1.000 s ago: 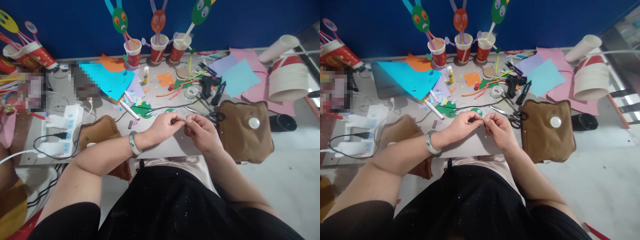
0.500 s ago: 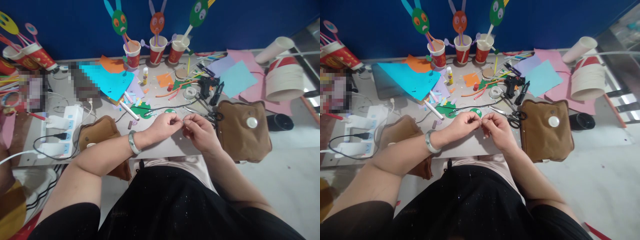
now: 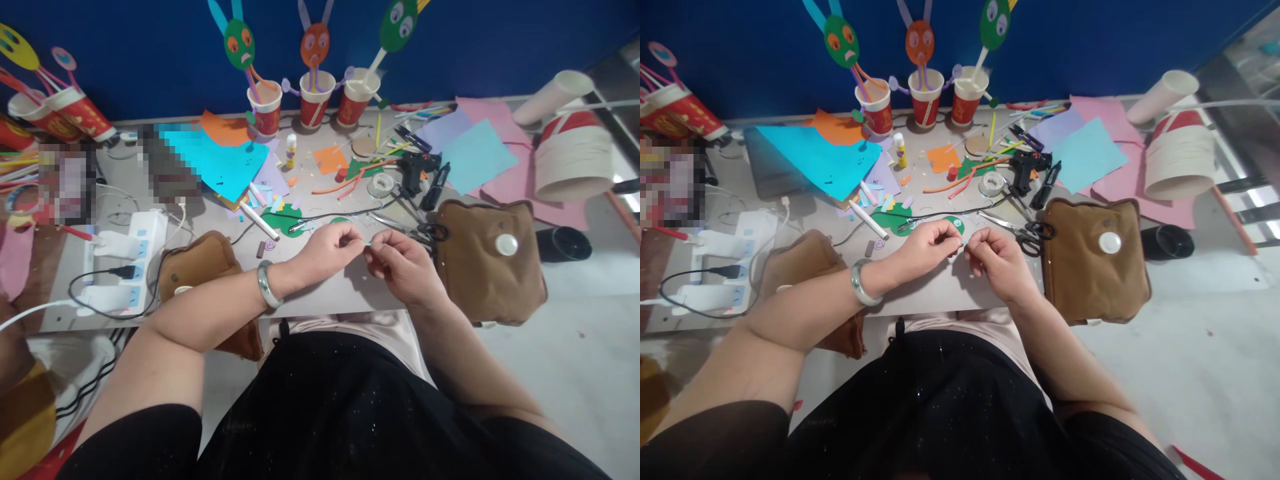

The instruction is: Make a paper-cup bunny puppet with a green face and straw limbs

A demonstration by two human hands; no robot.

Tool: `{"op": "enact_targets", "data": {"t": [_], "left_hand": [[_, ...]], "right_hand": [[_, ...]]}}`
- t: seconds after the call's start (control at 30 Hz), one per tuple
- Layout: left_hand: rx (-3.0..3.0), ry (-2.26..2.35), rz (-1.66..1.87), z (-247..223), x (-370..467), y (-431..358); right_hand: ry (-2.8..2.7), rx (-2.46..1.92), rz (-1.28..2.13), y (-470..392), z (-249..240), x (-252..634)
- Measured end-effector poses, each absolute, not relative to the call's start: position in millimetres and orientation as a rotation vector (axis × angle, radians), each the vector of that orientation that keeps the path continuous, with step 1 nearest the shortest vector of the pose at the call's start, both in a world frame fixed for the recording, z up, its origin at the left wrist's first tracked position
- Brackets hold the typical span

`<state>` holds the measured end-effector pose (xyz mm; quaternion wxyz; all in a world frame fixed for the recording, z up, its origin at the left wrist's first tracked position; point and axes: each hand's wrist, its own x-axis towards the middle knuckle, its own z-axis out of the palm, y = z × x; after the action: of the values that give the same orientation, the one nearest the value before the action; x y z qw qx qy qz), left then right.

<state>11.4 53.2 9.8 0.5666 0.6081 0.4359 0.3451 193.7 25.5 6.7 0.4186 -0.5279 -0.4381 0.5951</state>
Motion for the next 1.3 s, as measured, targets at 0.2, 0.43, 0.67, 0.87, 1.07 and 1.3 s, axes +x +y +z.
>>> {"op": "enact_targets", "data": {"t": [0.2,0.43,0.67,0.87,1.07,1.3], "left_hand": [[1.375,1.012,0.8,8,11,54],[1.456,0.965,0.809,4,10,54],[1.398,0.952,0.824,7,9,54],[1.407,0.956,0.785,7,9,54],[1.394,0.975,0.754,11,10,52],[1.51,1.086,0.696,13,9,50]], "right_hand": [[-1.05,-1.31,1.525,26,6,192],[-1.105,-1.31,1.542,26,2,194],[-1.015,-1.306,1.562,24,10,197],[-1.058,-1.319,1.504,25,4,197],[-1.166,-1.338,1.477,24,2,198],[-1.368,-1.454,1.295,30,9,205]]}}
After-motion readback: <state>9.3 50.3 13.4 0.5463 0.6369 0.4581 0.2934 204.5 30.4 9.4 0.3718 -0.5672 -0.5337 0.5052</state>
